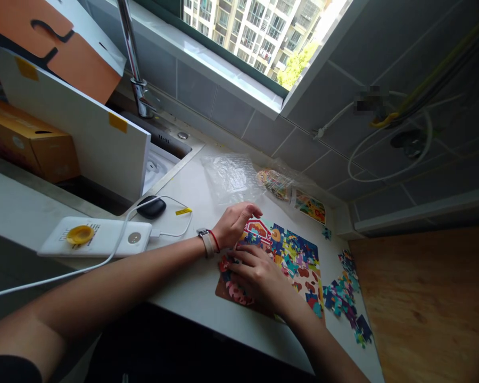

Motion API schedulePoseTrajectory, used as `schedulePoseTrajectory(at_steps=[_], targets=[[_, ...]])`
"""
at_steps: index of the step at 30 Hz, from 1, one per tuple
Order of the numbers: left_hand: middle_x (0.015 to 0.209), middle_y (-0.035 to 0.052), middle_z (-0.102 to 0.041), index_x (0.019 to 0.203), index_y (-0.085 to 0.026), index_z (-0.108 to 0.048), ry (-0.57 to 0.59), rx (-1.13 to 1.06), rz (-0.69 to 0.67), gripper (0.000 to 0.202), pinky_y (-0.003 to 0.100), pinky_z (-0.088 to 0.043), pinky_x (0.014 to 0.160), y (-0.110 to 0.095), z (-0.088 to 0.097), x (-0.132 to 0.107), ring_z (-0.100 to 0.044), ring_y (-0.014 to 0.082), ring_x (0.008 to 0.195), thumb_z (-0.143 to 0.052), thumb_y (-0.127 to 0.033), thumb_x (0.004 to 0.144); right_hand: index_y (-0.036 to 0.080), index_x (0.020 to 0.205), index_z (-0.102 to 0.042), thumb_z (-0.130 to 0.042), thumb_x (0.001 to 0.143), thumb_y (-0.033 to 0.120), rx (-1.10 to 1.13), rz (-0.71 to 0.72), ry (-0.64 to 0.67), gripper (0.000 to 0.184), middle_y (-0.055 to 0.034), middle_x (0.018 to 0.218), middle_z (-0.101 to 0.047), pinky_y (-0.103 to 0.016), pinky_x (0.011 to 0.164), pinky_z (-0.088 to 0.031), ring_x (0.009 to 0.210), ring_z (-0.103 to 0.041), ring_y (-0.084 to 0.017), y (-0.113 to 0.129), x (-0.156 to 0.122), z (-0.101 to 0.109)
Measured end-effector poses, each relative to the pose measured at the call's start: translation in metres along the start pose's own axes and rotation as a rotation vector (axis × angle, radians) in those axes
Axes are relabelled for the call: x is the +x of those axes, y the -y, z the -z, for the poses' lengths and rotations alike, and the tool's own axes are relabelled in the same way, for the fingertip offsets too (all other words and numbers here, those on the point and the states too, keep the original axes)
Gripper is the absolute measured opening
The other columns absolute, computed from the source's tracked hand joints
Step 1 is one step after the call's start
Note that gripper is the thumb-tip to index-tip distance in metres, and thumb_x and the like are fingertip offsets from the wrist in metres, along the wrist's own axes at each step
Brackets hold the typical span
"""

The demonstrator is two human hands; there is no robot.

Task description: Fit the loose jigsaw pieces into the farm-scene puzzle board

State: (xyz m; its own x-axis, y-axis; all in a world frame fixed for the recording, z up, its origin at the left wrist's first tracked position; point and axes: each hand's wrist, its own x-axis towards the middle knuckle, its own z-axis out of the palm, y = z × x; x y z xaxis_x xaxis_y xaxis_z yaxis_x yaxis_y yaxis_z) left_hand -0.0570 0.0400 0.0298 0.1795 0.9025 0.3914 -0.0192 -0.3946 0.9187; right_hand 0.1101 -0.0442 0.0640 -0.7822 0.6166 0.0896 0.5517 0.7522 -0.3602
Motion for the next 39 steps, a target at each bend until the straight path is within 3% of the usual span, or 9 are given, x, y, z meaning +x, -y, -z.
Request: schedulePoseTrajectory(at_steps=[10, 14, 18, 23, 28, 32, 35, 37, 39], targets=[[0.095, 0.0106, -0.078, 0.095, -0.016, -0.074, 0.055, 0.08, -0.05, 0.072, 0.037, -0.057, 0.086, -0.002, 0.004, 0.001, -0.072, 0.0221, 0.089, -0.023, -0.064, 0.11, 0.023, 0.115, -0.077, -0.071, 0.097, 0.024, -0.021, -0.183, -0.236, 0.019, -0.0136, 0.111, -0.074, -0.055, 0.098, -0.06, 0.116, -0.064, -0.033, 0.011, -0.019, -0.026], [0.097, 0.0097, -0.078, 0.098, -0.017, -0.074, 0.09, 0.125, -0.013, 0.068, 0.037, -0.057, 0.084, -0.005, 0.006, -0.003, -0.072, 0.023, 0.089, -0.025, -0.062, 0.11, 0.025, 0.119, -0.077, -0.076, 0.094, 0.034, -0.061, -0.212, -0.254, 0.026, -0.012, 0.121, -0.073, -0.055, 0.11, -0.053, 0.127, -0.06, -0.032, 0.018, -0.024, -0.031], [0.103, 0.0091, -0.077, 0.102, -0.018, -0.072, 0.115, 0.171, 0.033, 0.063, 0.037, -0.056, 0.082, -0.002, 0.009, -0.002, -0.071, 0.0251, 0.095, -0.025, -0.059, 0.11, 0.028, 0.112, -0.079, -0.075, 0.094, 0.034, -0.057, -0.256, -0.271, 0.02, -0.0077, 0.13, -0.072, -0.048, 0.115, -0.05, 0.139, -0.054, -0.029, 0.02, -0.04, -0.034], [0.102, 0.0083, -0.077, 0.1, -0.019, -0.073, 0.222, 0.228, 0.006, 0.058, 0.038, -0.054, 0.087, -0.001, 0.008, -0.006, -0.071, 0.0262, 0.096, -0.027, -0.054, 0.11, 0.026, 0.112, -0.077, -0.073, 0.093, 0.023, -0.032, -0.378, -0.391, 0.02, -0.0079, 0.12, -0.075, -0.048, 0.112, -0.052, 0.132, -0.059, -0.028, 0.017, -0.082, -0.023], [0.102, 0.0073, -0.077, 0.1, -0.022, -0.074, 0.246, 0.247, -0.03, 0.054, 0.039, -0.054, 0.089, 0.001, 0.005, -0.007, -0.072, 0.0274, 0.094, -0.031, -0.054, 0.109, 0.025, 0.11, -0.077, -0.066, 0.098, 0.02, -0.05, -0.425, -0.51, 0.017, -0.0092, 0.112, -0.076, -0.052, 0.106, -0.056, 0.121, -0.065, -0.028, 0.002, -0.125, 0.004], [0.099, 0.0065, -0.077, 0.097, -0.025, -0.073, 0.241, 0.261, -0.011, 0.053, 0.039, -0.053, 0.087, 0.002, 0.006, -0.005, -0.071, 0.0271, 0.09, -0.032, -0.055, 0.109, 0.025, 0.113, -0.077, -0.062, 0.1, 0.02, -0.096, -0.499, -0.485, 0.02, -0.0083, 0.11, -0.076, -0.052, 0.106, -0.056, 0.113, -0.068, -0.026, -0.005, -0.154, 0.023], [0.096, 0.0056, -0.077, 0.096, -0.026, -0.074, 0.24, 0.283, -0.01, 0.054, 0.037, -0.053, 0.085, 0.003, 0.006, -0.005, -0.071, 0.0265, 0.088, -0.031, -0.056, 0.108, 0.022, 0.112, -0.078, -0.062, 0.101, 0.021, -0.148, -0.608, -0.389, 0.019, -0.0103, 0.109, -0.076, -0.046, 0.099, -0.059, 0.106, -0.07, -0.026, -0.008, -0.181, 0.03], [0.095, 0.0048, -0.077, 0.095, -0.026, -0.074, 0.247, 0.288, -0.02, 0.053, 0.036, -0.053, 0.085, 0.004, 0.007, -0.005, -0.071, 0.0262, 0.088, -0.032, -0.057, 0.108, 0.021, 0.117, -0.077, -0.064, 0.1, 0.022, -0.236, -0.731, -0.261, 0.021, -0.0134, 0.119, -0.074, -0.05, 0.102, -0.058, 0.114, -0.069, -0.029, -0.012, -0.201, 0.033], [0.095, 0.0044, -0.077, 0.096, -0.027, -0.073, 0.266, 0.288, -0.028, 0.051, 0.036, -0.053, 0.086, 0.007, 0.007, -0.007, -0.072, 0.0262, 0.089, -0.033, -0.056, 0.108, 0.021, 0.128, -0.074, -0.068, 0.097, 0.026, -0.364, -0.87, -0.134, 0.032, -0.0179, 0.142, -0.065, -0.059, 0.109, -0.053, 0.134, -0.059, -0.037, -0.019, -0.221, 0.037]])
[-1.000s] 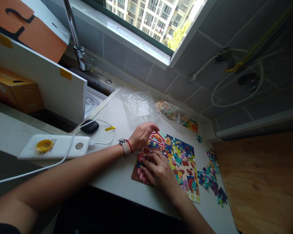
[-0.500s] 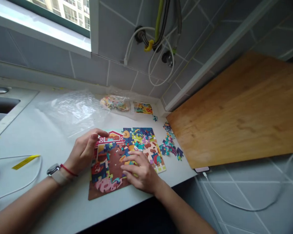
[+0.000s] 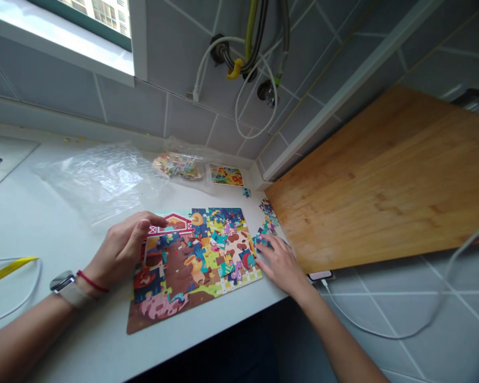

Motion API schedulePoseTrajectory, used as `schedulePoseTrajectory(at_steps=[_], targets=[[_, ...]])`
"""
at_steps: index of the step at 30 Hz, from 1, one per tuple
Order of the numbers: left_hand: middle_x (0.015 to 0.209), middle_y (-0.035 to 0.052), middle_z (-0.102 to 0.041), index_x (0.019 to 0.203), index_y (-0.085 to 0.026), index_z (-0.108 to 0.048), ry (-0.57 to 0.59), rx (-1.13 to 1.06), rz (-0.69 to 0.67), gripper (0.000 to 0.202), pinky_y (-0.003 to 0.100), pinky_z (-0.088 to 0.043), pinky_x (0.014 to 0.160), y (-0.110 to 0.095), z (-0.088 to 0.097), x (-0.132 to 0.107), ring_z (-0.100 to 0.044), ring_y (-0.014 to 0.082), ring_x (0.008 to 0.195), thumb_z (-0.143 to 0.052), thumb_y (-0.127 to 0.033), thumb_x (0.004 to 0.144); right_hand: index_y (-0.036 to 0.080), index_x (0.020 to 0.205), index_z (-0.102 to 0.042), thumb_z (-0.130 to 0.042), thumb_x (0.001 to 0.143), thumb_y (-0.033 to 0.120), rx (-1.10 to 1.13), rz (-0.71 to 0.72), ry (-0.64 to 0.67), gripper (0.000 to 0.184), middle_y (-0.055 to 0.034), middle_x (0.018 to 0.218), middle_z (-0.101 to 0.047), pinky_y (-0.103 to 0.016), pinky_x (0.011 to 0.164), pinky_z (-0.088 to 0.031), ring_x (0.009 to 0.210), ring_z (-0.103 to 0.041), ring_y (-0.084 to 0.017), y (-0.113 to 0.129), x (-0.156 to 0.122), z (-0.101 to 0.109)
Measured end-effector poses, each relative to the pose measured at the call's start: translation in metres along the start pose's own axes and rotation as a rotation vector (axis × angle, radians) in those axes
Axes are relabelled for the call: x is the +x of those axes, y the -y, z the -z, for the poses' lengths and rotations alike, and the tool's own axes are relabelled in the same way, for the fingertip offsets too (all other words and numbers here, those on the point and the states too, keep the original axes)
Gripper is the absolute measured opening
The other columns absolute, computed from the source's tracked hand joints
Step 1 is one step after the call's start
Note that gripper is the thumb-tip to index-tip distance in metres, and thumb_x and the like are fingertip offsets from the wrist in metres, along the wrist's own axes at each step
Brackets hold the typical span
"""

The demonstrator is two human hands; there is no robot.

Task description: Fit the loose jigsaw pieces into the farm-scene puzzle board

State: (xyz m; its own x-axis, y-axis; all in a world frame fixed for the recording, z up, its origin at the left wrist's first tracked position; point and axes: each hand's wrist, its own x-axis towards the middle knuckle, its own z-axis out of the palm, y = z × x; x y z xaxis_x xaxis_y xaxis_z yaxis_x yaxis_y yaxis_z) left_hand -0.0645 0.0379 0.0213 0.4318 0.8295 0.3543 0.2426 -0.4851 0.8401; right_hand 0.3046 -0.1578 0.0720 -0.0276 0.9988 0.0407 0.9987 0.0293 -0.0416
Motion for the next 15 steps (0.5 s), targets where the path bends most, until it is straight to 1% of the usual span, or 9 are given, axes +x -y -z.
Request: schedulePoseTrajectory(at_steps=[1, 2, 4, 6, 9, 10, 12, 14, 15], targets=[[0.097, 0.0044, -0.077, 0.097, -0.027, -0.073, 0.012, -0.002, -0.003, 0.05, 0.036, -0.053, 0.087, 0.001, -0.001, -0.001, -0.072, 0.0263, 0.091, -0.034, -0.056, 0.108, 0.023, 0.135, -0.071, -0.068, 0.097, 0.028, -0.072, -0.044, 0.031, 0.039, -0.0181, 0.153, -0.058, -0.062, 0.113, -0.049, 0.144, -0.051, -0.04, -0.01, -0.001, 0.001], [0.098, 0.0046, -0.077, 0.098, -0.026, -0.073, 0.022, -0.007, -0.004, 0.049, 0.036, -0.052, 0.088, 0.003, -0.001, -0.001, -0.071, 0.0263, 0.092, -0.034, -0.055, 0.108, 0.025, 0.141, -0.067, -0.066, 0.098, 0.028, -0.119, -0.067, 0.064, 0.044, -0.016, 0.162, -0.049, -0.063, 0.117, -0.045, 0.151, -0.043, -0.04, -0.02, -0.002, 0.001], [0.099, 0.0052, -0.078, 0.1, -0.026, -0.072, 0.038, -0.023, -0.015, 0.047, 0.037, -0.052, 0.089, 0.004, -0.002, -0.001, -0.071, 0.0263, 0.094, -0.035, -0.053, 0.109, 0.03, 0.151, -0.06, -0.058, 0.1, 0.023, -0.145, -0.049, 0.137, 0.051, -0.0092, 0.17, -0.04, -0.059, 0.123, -0.04, 0.158, -0.033, -0.036, -0.035, 0.001, 0.002], [0.098, 0.0055, -0.078, 0.099, -0.026, -0.072, 0.04, -0.026, -0.035, 0.046, 0.037, -0.052, 0.088, 0.002, -0.002, -0.001, -0.071, 0.0264, 0.093, -0.035, -0.052, 0.108, 0.03, 0.155, -0.055, -0.053, 0.1, 0.018, -0.123, 0.008, 0.213, 0.056, -0.0063, 0.169, -0.042, -0.053, 0.126, -0.038, 0.159, -0.034, -0.031, -0.045, 0.006, 0.001], [0.094, 0.0054, -0.078, 0.096, -0.026, -0.072, 0.025, -0.005, -0.05, 0.047, 0.037, -0.054, 0.084, -0.003, 0.0, 0.002, -0.072, 0.0265, 0.088, -0.036, -0.054, 0.108, 0.024, 0.155, -0.056, -0.054, 0.098, 0.019, -0.13, -0.022, 0.276, 0.058, -0.0101, 0.163, -0.05, -0.05, 0.124, -0.042, 0.152, -0.046, -0.03, -0.049, 0.01, 0.0], [0.093, 0.0056, -0.078, 0.095, -0.026, -0.071, 0.019, 0.001, -0.053, 0.048, 0.037, -0.055, 0.083, -0.005, 0.001, 0.003, -0.072, 0.0266, 0.087, -0.035, -0.054, 0.107, 0.023, 0.154, -0.056, -0.055, 0.098, 0.021, -0.144, -0.061, 0.287, 0.057, -0.0109, 0.164, -0.049, -0.049, 0.123, -0.043, 0.15, -0.049, -0.031, -0.049, 0.011, 0.001], [0.093, 0.0063, -0.078, 0.094, -0.025, -0.072, 0.012, 0.006, -0.057, 0.05, 0.037, -0.055, 0.083, -0.007, 0.001, 0.003, -0.072, 0.0265, 0.087, -0.034, -0.055, 0.108, 0.022, 0.155, -0.056, -0.057, 0.098, 0.027, -0.173, -0.144, 0.32, 0.057, -0.0106, 0.169, -0.041, -0.048, 0.122, -0.044, 0.15, -0.048, -0.032, -0.046, 0.012, 0.004], [0.095, 0.0071, -0.078, 0.095, -0.023, -0.073, 0.024, 0.009, -0.064, 0.051, 0.037, -0.056, 0.085, -0.007, 0.001, 0.003, -0.072, 0.026, 0.09, -0.034, -0.054, 0.108, 0.021, 0.156, -0.054, -0.059, 0.1, 0.038, -0.201, -0.213, 0.369, 0.06, -0.0112, 0.171, -0.036, -0.049, 0.121, -0.043, 0.153, -0.044, -0.035, -0.042, 0.017, 0.011], [0.096, 0.0074, -0.078, 0.095, -0.022, -0.073, 0.034, 0.012, -0.067, 0.051, 0.036, -0.056, 0.085, -0.006, 0.001, 0.003, -0.073, 0.0256, 0.091, -0.034, -0.053, 0.109, 0.02, 0.157, -0.053, -0.058, 0.1, 0.046, -0.221, -0.245, 0.383, 0.062, -0.013, 0.171, -0.037, -0.051, 0.121, -0.043, 0.153, -0.043, -0.037, -0.04, 0.022, 0.016]])
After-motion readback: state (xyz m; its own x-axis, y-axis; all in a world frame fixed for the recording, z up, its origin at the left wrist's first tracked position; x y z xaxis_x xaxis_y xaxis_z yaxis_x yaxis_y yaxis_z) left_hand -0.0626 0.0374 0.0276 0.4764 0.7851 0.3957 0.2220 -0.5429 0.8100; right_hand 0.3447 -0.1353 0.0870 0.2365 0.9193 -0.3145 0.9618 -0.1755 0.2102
